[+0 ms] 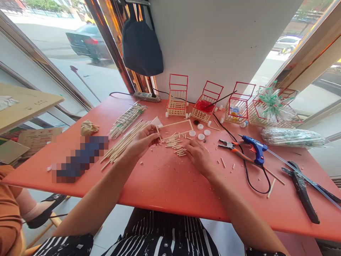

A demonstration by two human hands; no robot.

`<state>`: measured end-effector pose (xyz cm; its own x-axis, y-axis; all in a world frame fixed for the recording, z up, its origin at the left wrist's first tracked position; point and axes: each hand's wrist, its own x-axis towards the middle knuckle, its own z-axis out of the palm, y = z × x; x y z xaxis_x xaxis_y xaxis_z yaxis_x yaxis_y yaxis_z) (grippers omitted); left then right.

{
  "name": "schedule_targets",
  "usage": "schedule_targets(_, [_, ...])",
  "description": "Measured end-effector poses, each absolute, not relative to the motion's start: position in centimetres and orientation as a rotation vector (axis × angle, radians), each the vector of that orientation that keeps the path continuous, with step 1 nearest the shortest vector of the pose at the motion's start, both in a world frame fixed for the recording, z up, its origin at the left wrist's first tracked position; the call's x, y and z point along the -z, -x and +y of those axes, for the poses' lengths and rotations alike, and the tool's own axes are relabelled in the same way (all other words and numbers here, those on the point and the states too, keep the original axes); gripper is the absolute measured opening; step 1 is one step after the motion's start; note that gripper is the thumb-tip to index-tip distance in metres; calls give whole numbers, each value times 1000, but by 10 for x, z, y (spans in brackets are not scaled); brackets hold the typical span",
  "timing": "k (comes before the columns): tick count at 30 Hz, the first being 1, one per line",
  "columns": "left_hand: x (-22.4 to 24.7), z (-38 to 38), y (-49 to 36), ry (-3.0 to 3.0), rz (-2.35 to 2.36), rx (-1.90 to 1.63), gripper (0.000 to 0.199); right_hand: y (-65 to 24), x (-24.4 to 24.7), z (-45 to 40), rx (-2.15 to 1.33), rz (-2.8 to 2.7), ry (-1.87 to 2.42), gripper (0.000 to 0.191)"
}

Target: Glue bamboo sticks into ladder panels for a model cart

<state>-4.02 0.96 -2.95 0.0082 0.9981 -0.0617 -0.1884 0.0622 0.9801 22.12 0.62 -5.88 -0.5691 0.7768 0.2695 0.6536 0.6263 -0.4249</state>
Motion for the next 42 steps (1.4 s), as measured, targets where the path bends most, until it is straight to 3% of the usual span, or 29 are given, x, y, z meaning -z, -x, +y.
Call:
schedule_targets(9, [29,8,46,-1060,1112,-1190,26,-206,47,19,-9,-2726,1292,20])
schedule_targets(22, [36,8,38,-1015,1109,-1108,22,-180,8,20,47,-3026,1458,26])
schedule_targets(28, [39,9,38,-1026,1093,-1095,23,-210,15,15,-264,-2839,1434,15])
schedule_targets(33, [43,4,29,-994,1038,-1107,25,-233,15,6,-707,-2246,1403,14])
schedule_targets(42, [43,-10,3,-1022,991,-993,23,-209,20,3,-608,-2050,1373,13])
